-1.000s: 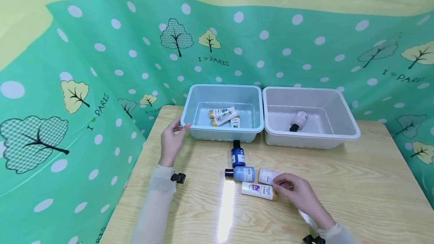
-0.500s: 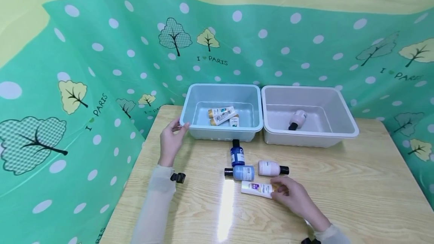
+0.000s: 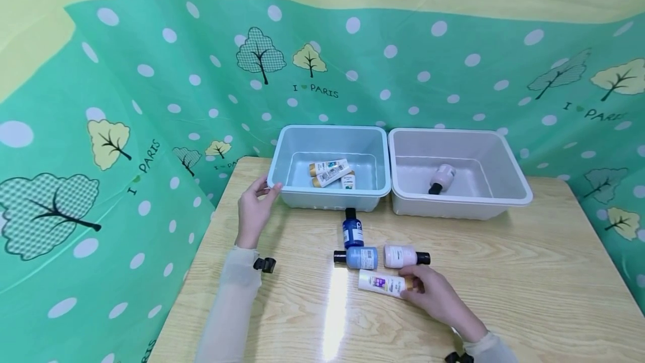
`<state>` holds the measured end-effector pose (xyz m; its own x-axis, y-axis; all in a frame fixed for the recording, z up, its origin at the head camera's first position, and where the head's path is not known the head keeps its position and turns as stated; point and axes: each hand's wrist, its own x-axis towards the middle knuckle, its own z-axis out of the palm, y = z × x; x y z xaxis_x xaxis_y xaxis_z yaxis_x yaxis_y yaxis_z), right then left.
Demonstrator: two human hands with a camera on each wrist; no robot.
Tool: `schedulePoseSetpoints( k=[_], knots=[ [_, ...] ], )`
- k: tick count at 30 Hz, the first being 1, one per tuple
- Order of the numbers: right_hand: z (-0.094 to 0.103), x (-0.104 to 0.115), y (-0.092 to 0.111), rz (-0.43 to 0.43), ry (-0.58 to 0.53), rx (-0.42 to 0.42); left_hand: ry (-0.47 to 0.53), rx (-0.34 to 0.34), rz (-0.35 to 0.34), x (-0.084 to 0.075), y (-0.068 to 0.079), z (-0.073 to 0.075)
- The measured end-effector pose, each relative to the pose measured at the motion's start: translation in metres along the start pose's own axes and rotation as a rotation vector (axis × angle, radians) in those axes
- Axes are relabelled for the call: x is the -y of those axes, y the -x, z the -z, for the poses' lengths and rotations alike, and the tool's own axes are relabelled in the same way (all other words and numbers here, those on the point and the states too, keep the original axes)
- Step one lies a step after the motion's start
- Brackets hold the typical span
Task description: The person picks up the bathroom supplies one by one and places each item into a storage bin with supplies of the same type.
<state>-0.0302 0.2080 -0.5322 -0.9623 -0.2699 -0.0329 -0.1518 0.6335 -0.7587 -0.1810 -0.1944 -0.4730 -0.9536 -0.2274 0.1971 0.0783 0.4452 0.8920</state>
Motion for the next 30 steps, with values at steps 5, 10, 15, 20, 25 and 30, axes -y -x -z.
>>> schedulePoseSetpoints(
  k=[5,10,15,20,25,30],
  knots=[
    [-0.001,0.0,0.0,0.031,-0.029,-0.01,0.018,-0.003,0.004,0.0,0.0,0.0],
    [0.002,-0.003,0.0,0.011,-0.125,0.027,0.015,-0.004,0.003,0.001,-0.001,-0.001],
    [0.008,-0.005,-0.001,-0.112,-0.276,0.107,0.007,-0.001,0.002,0.0,0.0,0.0],
    [0.014,-0.004,-0.004,-0.26,-0.516,0.122,0.013,-0.003,0.007,-0.001,-0.001,-0.001],
    [0.018,-0.001,-0.004,-0.323,-0.735,0.121,0.011,0.003,0.016,-0.001,0.0,0.0],
    [0.023,0.003,-0.006,-0.27,-0.909,0.141,0.015,0.006,0.02,-0.001,0.0,0.0]
  ],
)
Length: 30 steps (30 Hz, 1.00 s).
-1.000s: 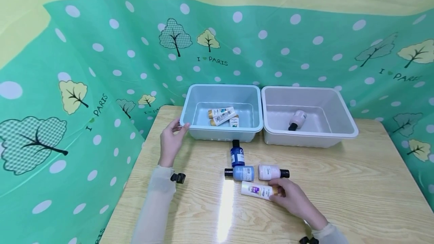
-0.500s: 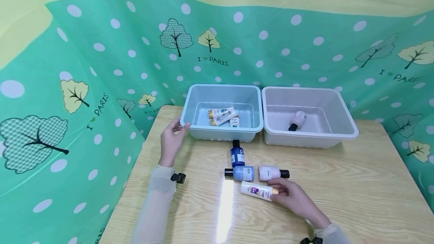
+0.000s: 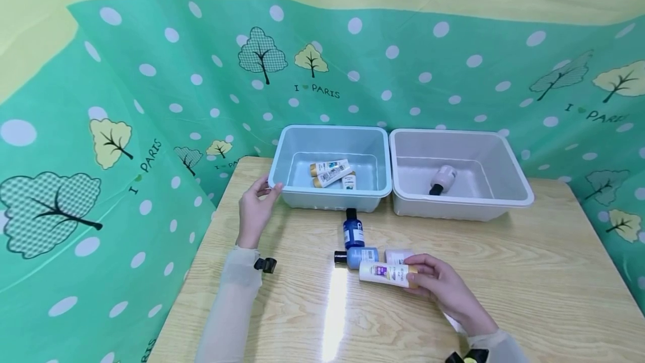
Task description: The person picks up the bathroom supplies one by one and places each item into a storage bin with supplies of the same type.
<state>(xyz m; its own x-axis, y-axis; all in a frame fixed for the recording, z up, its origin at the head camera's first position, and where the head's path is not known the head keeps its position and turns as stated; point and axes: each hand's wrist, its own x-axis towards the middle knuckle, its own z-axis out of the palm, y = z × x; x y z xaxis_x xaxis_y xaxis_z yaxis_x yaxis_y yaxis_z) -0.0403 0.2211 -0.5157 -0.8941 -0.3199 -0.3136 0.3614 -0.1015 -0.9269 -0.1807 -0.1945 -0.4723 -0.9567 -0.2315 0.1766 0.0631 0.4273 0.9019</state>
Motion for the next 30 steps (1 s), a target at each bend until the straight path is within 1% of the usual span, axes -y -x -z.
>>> schedulePoseSetpoints(
  k=[2,4,10,13,16,20,24,30],
  knots=[
    [-0.001,0.004,-0.002,0.018,-0.025,0.006,0.003,-0.001,-0.001,0.001,0.0,0.0],
    [-0.002,0.008,-0.004,0.025,-0.047,-0.006,0.004,-0.001,-0.004,0.001,0.0,0.0],
    [-0.006,0.025,-0.013,0.044,-0.033,-0.051,0.007,-0.006,-0.018,0.002,0.0,0.0],
    [-0.007,0.034,-0.018,0.054,-0.033,-0.057,0.009,-0.006,-0.017,0.002,0.0,0.0],
    [-0.007,0.046,-0.023,0.084,-0.032,-0.048,0.005,-0.006,-0.017,0.001,0.0,0.0],
    [-0.008,0.069,-0.031,0.141,-0.03,-0.032,0.004,-0.008,-0.02,0.002,0.0,0.0],
    [-0.013,0.098,-0.041,0.191,-0.04,-0.017,0.004,-0.008,-0.028,0.002,0.0,0.0],
    [-0.017,0.147,-0.07,0.226,-0.035,-0.008,-0.006,-0.012,-0.049,0.002,-0.001,0.0]
  ],
)
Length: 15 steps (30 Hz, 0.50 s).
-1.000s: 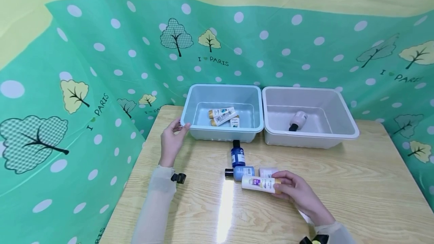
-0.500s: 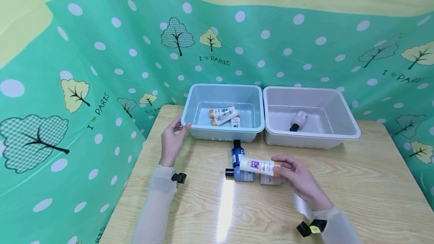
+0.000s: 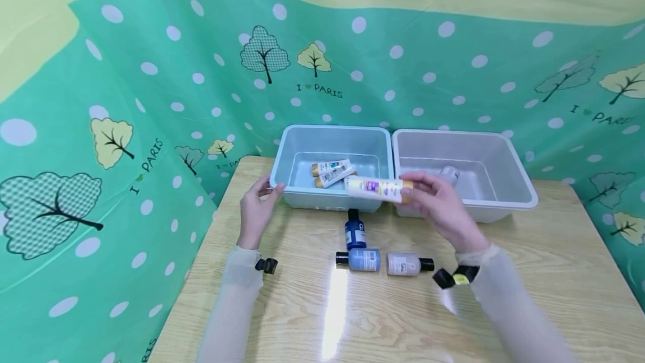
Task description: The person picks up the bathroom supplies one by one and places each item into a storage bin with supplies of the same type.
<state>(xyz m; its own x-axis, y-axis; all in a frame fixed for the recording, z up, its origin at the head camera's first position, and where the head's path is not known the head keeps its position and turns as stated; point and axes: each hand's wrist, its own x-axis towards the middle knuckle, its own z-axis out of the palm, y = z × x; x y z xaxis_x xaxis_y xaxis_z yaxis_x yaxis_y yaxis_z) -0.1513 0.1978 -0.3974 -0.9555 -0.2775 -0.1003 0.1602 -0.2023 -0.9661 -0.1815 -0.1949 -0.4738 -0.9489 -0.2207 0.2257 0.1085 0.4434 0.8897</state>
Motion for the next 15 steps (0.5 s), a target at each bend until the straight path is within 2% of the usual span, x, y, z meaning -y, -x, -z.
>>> schedulePoseSetpoints(
  k=[7,10,15],
  knots=[
    [-0.013,0.041,-0.063,0.008,0.005,-0.017,-0.001,-0.003,-0.009,0.001,-0.001,0.0],
    [-0.021,0.052,-0.097,-0.001,0.026,-0.012,0.007,-0.003,-0.011,0.002,-0.001,0.0],
    [-0.032,0.058,-0.151,-0.047,0.138,-0.013,0.006,-0.005,-0.017,0.003,-0.001,0.0]
  ],
)
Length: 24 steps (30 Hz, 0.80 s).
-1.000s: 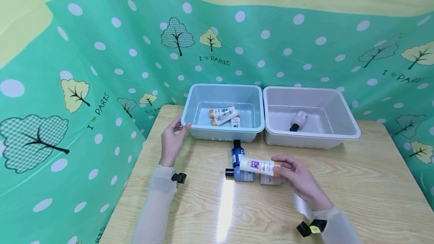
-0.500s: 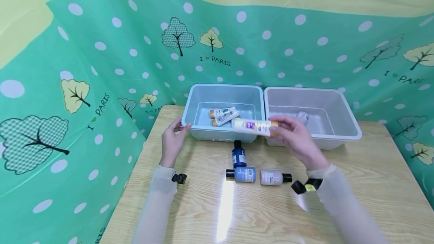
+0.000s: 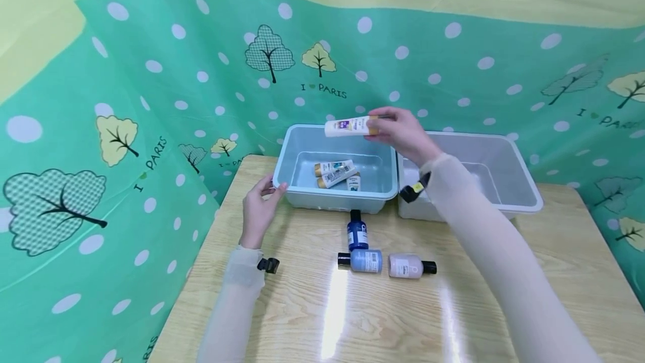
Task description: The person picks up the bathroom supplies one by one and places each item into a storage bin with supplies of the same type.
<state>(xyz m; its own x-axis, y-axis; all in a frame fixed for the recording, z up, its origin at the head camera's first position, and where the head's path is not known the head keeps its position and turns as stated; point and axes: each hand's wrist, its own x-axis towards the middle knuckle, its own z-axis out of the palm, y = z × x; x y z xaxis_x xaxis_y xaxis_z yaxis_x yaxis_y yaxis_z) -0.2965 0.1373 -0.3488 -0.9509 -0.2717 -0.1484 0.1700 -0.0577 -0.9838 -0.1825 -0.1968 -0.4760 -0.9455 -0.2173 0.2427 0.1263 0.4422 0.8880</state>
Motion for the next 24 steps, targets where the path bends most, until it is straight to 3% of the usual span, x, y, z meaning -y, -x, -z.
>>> schedulePoseSetpoints(
  k=[5,10,17,24],
  knots=[
    [-0.009,-0.01,-0.04,-0.054,0.077,-0.011,-0.012,-0.004,0.002,-0.001,0.001,0.002],
    [-0.013,-0.029,-0.066,-0.103,0.105,-0.003,0.004,0.01,0.011,-0.002,0.001,0.001],
    [-0.017,-0.053,-0.081,-0.157,0.308,0.113,0.008,0.008,0.03,-0.002,0.001,0.0],
    [-0.015,-0.066,-0.087,-0.248,0.555,0.13,-0.002,0.01,0.03,-0.005,0.0,0.001]
  ],
)
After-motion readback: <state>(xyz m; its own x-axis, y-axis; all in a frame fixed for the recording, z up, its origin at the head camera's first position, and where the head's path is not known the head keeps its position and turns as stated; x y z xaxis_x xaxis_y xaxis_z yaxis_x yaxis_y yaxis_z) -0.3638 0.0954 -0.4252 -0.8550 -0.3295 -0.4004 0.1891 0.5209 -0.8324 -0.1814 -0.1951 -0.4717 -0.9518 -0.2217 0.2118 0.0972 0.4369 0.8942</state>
